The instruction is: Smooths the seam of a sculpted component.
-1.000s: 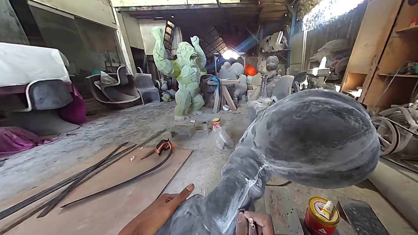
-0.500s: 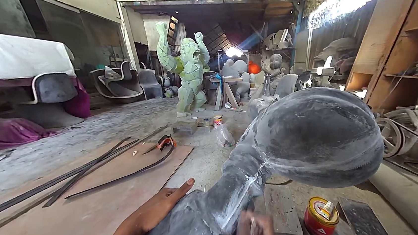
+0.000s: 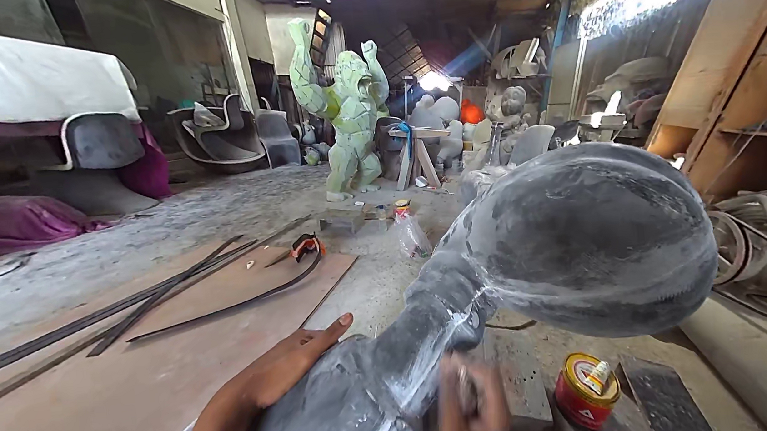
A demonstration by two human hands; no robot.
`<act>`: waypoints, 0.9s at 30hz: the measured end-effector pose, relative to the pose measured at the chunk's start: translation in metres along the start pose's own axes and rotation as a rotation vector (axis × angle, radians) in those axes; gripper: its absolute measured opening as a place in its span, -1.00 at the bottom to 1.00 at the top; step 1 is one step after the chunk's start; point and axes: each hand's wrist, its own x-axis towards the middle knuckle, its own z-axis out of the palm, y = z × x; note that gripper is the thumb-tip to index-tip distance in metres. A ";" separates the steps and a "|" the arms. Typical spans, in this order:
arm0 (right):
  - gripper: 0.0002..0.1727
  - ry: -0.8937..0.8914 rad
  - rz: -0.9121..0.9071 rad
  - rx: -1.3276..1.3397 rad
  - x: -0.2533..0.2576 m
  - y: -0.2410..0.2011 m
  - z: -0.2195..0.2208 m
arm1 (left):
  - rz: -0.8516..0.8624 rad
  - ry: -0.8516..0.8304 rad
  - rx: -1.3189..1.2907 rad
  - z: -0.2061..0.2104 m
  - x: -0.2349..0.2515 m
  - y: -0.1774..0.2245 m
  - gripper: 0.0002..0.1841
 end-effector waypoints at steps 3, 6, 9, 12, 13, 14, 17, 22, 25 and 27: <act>-0.91 -0.170 -0.095 0.019 -0.010 0.008 -0.013 | 0.005 0.007 -0.013 -0.003 0.003 0.000 0.08; -0.90 -0.096 -0.092 0.011 0.020 0.012 -0.002 | 0.008 0.008 0.001 -0.004 0.001 0.002 0.05; -0.92 -0.126 -0.071 -0.029 -0.001 -0.002 -0.002 | 0.002 0.015 -0.006 -0.005 0.003 0.003 0.06; -0.91 -0.215 -0.172 -0.084 0.004 0.009 -0.011 | 0.017 0.006 0.002 -0.005 0.004 0.000 0.05; -0.89 -0.178 -0.162 -0.088 0.013 0.011 -0.007 | 0.023 0.009 0.000 -0.005 0.005 0.001 0.04; -0.88 -0.120 -0.136 -0.074 0.020 0.012 -0.001 | 0.026 0.012 -0.006 -0.005 0.005 0.002 0.03; -0.90 -0.116 -0.061 -0.064 -0.002 -0.002 -0.001 | 0.013 0.010 -0.017 -0.005 0.006 -0.001 0.06; -0.90 -0.030 -0.046 -0.096 0.031 0.005 0.002 | -0.001 0.004 -0.001 -0.002 0.005 -0.001 0.08; -0.90 0.085 0.039 -0.103 0.018 -0.015 0.015 | 0.009 0.009 -0.003 -0.003 0.007 0.000 0.08; -0.92 0.088 0.055 -0.087 0.014 -0.019 0.014 | 0.007 0.011 0.008 -0.002 0.006 0.000 0.09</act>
